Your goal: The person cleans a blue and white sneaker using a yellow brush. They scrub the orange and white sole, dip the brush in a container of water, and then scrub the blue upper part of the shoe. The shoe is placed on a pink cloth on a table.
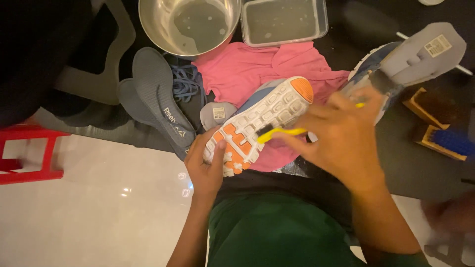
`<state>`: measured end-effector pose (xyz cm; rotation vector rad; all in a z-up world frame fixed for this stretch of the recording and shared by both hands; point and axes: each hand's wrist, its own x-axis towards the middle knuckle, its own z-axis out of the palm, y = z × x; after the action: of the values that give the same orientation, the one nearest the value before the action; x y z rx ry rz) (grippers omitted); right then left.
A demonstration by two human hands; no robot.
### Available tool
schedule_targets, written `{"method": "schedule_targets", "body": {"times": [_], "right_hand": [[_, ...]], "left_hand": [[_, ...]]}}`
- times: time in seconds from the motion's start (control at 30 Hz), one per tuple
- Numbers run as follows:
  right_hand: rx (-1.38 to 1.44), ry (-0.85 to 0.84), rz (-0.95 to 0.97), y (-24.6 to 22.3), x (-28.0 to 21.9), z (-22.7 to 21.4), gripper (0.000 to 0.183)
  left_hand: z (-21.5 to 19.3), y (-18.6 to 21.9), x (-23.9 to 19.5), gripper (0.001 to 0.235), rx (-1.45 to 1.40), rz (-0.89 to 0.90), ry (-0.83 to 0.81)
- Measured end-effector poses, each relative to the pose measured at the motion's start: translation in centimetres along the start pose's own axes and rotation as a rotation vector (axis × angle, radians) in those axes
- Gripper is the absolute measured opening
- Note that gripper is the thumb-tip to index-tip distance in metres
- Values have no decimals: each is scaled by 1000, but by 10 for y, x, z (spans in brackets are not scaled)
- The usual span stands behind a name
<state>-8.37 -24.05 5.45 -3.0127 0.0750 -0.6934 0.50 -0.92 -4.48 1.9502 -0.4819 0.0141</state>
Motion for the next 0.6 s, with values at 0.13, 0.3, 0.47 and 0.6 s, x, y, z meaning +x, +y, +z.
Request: {"method": "schedule_targets", "body": {"times": [0.13, 0.3, 0.47, 0.6], "right_hand": [[-32, -102, 163, 31, -16, 0, 35], [-94, -138, 104, 13, -11, -9, 45], [-71, -172, 110, 35, -24, 1, 38], [-122, -104, 123, 36, -21, -6, 42]], "left_hand": [[0, 1, -1, 28, -16, -10, 5], [1, 1, 0, 32, -14, -9, 15], [0, 4, 0, 34, -37, -45, 15], [1, -3, -1, 33, -42, -49, 36]]}}
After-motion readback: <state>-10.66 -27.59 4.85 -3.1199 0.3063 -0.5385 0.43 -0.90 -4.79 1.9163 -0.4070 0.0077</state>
